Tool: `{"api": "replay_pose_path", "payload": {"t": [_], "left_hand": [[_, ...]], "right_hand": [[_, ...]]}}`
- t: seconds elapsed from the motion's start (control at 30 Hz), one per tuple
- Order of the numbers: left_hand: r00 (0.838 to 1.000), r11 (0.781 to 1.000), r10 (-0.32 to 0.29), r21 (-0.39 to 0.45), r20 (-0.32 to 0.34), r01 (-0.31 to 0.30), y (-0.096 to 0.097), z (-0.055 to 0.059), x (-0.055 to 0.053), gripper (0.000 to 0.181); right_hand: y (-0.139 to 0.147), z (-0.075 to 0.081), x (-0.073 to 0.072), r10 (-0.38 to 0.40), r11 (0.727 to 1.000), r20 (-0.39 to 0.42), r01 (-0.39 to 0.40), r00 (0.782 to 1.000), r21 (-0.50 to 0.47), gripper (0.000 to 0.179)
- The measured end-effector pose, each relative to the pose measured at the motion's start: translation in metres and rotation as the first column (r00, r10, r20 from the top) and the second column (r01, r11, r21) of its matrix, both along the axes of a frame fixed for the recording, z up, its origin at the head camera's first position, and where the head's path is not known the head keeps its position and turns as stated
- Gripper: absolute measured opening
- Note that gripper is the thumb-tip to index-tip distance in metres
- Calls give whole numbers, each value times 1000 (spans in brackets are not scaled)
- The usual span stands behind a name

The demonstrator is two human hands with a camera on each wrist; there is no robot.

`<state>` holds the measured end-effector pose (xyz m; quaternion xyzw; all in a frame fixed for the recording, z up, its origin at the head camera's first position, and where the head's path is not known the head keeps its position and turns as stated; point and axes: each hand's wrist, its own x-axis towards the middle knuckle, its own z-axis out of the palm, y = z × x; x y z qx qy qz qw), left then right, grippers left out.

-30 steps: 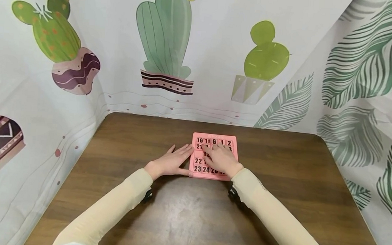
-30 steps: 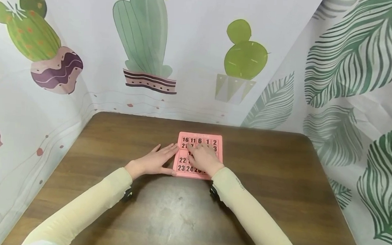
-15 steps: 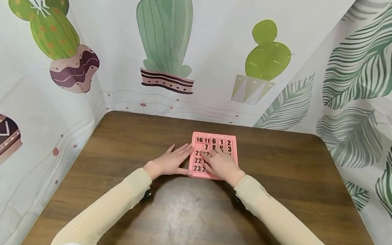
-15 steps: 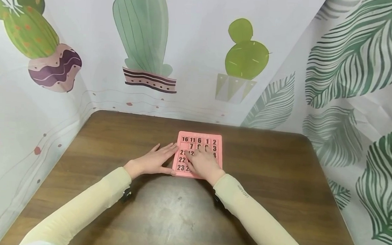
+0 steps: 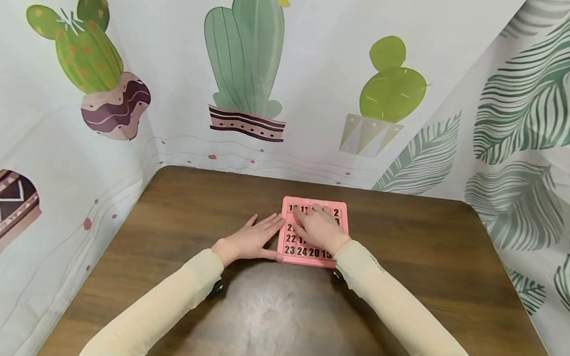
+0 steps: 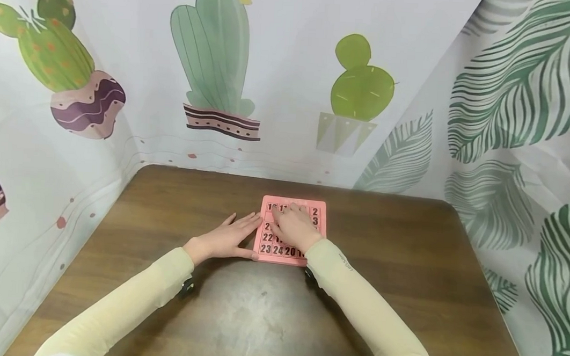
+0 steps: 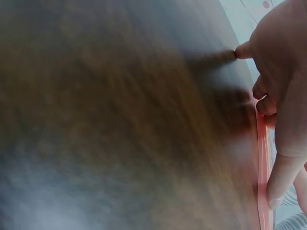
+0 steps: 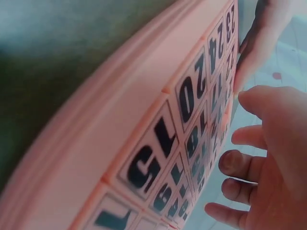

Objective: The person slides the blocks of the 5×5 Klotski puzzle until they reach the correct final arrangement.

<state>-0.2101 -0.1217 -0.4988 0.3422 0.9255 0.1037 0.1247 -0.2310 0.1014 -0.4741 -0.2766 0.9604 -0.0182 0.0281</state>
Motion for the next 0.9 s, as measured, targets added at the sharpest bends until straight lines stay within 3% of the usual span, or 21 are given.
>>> {"api": "replay_pose_path", "payload": {"t": [0.3,0.53,0.63,0.73,0.9], "left_hand": [[1000,1000,-4,4,-16,4,0,-2,0,103],[1000,1000,-11,12,-7,11,1,1,1,103],[1000,1000,-12,22,-7,12,1,3,1,103],[1000,1000,-8,20,-1,8,2,4,1,102],[1000,1000,-5,7,3,5,0,3,1,102]], "right_hand": [[-3,0,3,-13,1000,27,12,1000,16,48],[0,8,2,85,994,30,-83,996,-65,42],[1,9,-3,46,995,-4,-46,999,-94,43],[3,9,-7,-5,998,17,6,1000,-64,47],[5,7,-7,8,1000,60,-7,998,-19,47]]}}
